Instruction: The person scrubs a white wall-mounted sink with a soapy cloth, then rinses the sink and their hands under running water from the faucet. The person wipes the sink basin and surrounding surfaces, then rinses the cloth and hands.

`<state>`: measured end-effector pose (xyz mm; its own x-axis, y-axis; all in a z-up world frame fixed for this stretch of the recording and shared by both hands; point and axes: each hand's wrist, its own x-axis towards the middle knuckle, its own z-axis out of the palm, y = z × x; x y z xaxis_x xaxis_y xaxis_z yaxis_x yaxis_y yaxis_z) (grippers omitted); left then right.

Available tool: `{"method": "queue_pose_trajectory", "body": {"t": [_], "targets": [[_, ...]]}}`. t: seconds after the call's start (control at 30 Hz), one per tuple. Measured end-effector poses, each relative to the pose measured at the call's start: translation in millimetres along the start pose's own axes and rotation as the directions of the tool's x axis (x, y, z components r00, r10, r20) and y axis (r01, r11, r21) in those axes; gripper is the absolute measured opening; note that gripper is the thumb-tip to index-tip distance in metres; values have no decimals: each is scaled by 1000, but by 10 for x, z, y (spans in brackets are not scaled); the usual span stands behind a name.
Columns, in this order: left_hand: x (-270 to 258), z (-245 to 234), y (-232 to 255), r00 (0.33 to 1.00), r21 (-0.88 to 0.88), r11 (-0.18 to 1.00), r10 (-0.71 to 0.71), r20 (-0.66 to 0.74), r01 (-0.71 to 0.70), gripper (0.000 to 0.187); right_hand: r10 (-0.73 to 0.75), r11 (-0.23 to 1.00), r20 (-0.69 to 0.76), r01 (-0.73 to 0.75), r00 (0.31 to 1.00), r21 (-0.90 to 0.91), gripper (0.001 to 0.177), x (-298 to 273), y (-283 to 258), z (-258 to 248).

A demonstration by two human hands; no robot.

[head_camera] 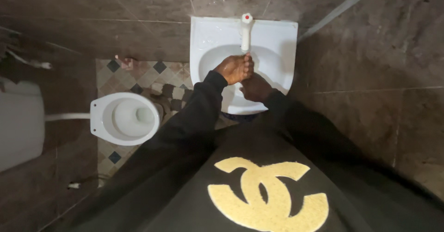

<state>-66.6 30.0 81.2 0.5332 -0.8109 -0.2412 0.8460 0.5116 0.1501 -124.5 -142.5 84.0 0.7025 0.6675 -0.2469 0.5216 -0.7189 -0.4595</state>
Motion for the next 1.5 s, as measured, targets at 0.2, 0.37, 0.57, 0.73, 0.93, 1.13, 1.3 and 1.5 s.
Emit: {"method": "queue_pose_trajectory", "body": {"t": [0.2, 0.37, 0.57, 0.73, 0.93, 1.13, 1.3, 1.5], "targets": [[-7, 411, -34, 998, 370, 929, 10, -59, 12, 20, 54, 986, 245, -13, 968, -168, 31, 366, 145, 329], [106, 358, -170, 958, 981, -77, 217, 190, -177, 16, -397, 917, -207, 379, 894, -125, 54, 510, 294, 448], [338, -78, -226, 943, 990, -131, 318, 95, -56, 26, -384, 859, -194, 272, 903, -434, 58, 236, -22, -26], [436, -829, 97, 796, 675, -736, 437, 419, 48, 25, -10, 988, 93, 25, 996, -155, 50, 248, -21, -93], [453, -1216, 540, 758, 954, -299, 618, 210, -20, 20, -380, 856, -182, 270, 907, -441, 43, -145, -132, -249], [600, -1208, 532, 767, 488, 870, 357, -534, -65, 22, -201, 950, -59, 180, 978, -256, 41, -297, -120, -216], [743, -967, 441, 969, 136, 978, 179, -168, -157, 14, -54, 981, 84, 68, 995, -181, 39, -425, -78, -189], [712, -518, 374, 982, -35, 996, 78, -170, -85, 14, -33, 993, -3, 33, 999, -116, 37, -473, 28, -145]]}}
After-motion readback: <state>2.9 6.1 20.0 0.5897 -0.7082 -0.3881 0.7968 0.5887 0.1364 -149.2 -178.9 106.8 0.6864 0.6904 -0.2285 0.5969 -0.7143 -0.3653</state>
